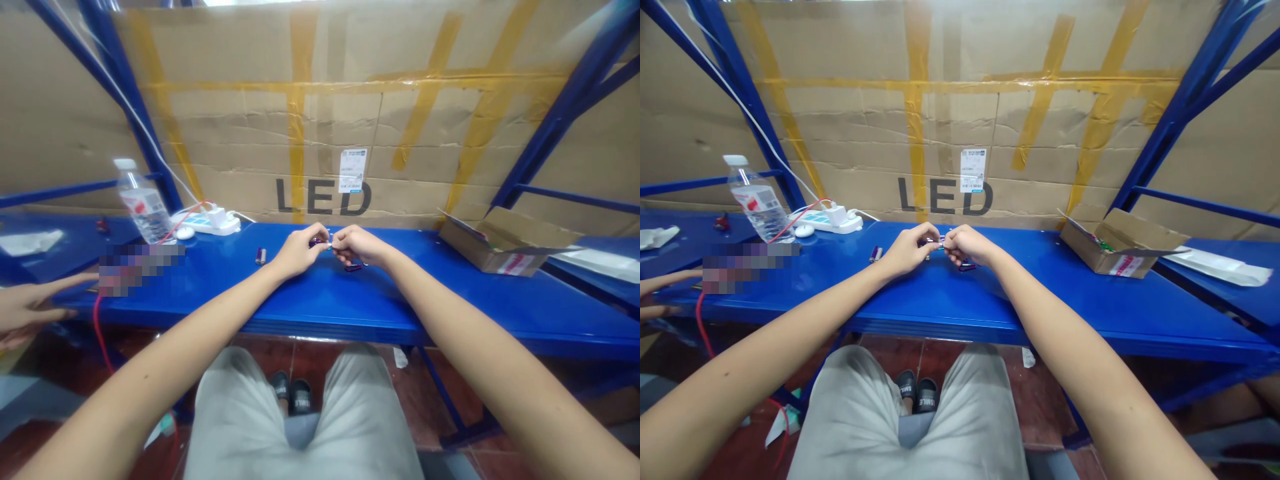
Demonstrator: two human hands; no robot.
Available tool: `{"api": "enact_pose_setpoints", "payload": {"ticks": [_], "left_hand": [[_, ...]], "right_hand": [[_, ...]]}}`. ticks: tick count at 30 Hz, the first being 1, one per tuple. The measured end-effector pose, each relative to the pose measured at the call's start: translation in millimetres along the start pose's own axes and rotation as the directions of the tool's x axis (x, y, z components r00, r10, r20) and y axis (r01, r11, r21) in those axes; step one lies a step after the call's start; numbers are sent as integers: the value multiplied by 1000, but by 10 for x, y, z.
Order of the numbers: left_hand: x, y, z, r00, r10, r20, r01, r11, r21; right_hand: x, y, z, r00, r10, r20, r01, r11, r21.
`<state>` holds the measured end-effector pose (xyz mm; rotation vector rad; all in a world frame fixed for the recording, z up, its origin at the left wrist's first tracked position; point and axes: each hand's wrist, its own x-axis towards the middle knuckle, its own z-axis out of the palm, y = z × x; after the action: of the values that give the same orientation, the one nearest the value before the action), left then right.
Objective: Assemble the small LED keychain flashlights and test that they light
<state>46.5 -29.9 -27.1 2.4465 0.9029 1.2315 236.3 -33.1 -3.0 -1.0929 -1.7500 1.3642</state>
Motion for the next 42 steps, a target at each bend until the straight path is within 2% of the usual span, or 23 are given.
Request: {"api": "enact_pose_setpoints", "payload": {"ticks": [4,7,10,12,14,20,27,31,34,38,40,42], "left_hand": [[7,17,3,1000,6,-5,-6,999,-42],[26,-23,25,999,-7,-36,7,1000,-4],[56,-114,54,998,-21,-62,28,993,114],[71,-169,66,999,-18,-46,26,985,169],[74,-195,68,1000,-10,-8,11,980,198],[20,-108,43,990,-107,90,97,990,107],[-2,-53,40,998,19,60,-25,995,96],[-1,-25,37,997,67,25,-69,994,83],[-3,-8,27,998,49,29,-51,995,86],[-5,-13,10,998,8,60,-12,998,69],[-5,-14,5,998,9,65,-12,999,53],[-4,-7,2,999,10,52,-12,999,36]], "right_hand": [[3,-9,-8,999,32,9,-33,999,41],[5,-22,-11,999,-46,-10,46,998,35],[12,-18,-8,989,-141,-33,136,983,-122],[22,-1,-2,987,-159,-34,147,961,-235],[32,20,8,988,-154,-24,142,952,-270],[33,37,35,992,-118,-32,112,982,-152],[71,69,-7,994,97,40,-101,991,90],[107,72,-36,987,146,70,-158,963,217],[89,45,-17,992,113,47,-121,970,213],[41,13,37,999,32,-42,-30,998,47],[37,14,49,998,36,-47,-34,999,25],[49,25,42,997,76,-22,-74,994,86]]}}
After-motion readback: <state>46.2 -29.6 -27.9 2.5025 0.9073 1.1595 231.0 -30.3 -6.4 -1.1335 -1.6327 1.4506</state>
